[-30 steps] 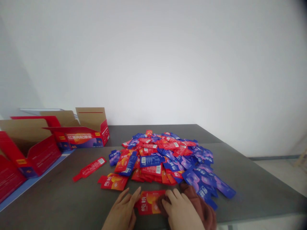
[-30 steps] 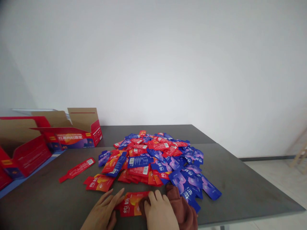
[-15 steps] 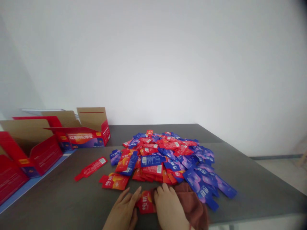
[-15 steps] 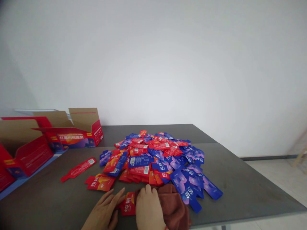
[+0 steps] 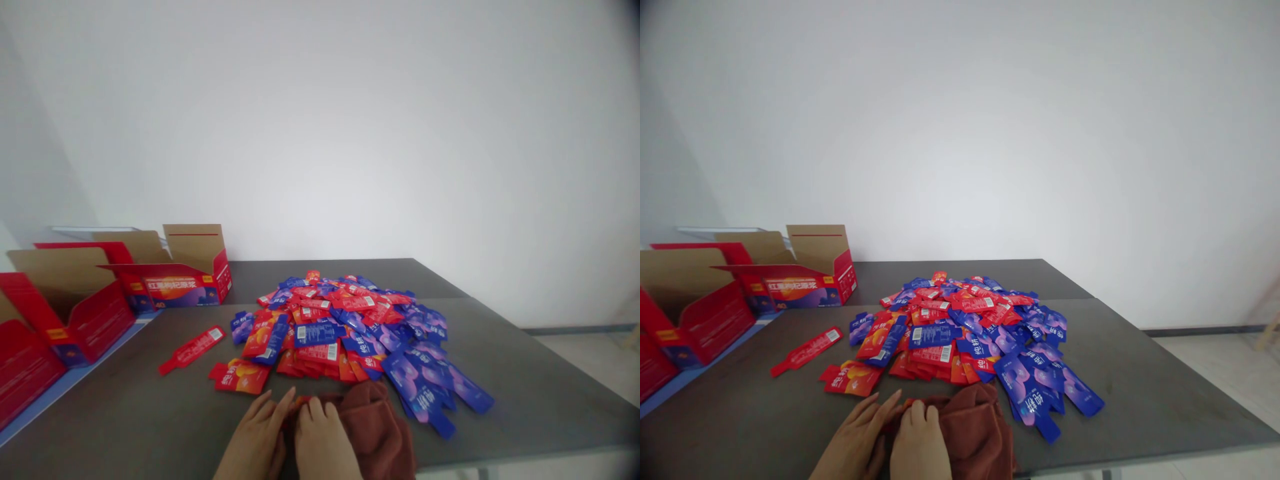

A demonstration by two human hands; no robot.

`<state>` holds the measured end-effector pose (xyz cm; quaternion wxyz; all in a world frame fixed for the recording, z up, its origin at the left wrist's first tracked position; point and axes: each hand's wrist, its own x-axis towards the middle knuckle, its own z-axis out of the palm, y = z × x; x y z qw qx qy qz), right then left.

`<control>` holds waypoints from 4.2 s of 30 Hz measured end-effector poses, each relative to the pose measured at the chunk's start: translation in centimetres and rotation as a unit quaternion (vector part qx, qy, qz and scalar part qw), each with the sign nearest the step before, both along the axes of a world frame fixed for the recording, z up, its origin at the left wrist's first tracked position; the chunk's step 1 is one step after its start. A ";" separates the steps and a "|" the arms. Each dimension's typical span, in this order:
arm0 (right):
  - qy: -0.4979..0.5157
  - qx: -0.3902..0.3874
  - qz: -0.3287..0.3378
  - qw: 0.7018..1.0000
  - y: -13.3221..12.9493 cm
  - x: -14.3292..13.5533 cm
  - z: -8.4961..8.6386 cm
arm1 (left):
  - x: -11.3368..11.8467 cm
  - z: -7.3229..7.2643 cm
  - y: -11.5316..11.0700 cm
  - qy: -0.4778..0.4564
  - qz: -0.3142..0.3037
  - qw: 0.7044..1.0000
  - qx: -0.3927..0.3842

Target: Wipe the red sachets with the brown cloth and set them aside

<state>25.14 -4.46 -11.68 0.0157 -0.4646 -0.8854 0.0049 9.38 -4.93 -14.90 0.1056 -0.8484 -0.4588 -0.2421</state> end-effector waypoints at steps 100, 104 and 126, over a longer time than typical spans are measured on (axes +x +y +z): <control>-0.008 0.048 0.126 0.991 0.7 3.1 0.9 | -2.8 1.0 -0.9 0.042 -0.036 0.998 -0.044; -0.026 0.037 0.054 0.998 1.2 6.3 1.4 | -2.3 1.2 -0.8 0.040 -0.036 0.996 -0.069; 0.022 0.102 -0.021 0.994 0.0 5.9 -2.6 | 1.3 1.3 0.6 0.110 0.021 0.986 -0.125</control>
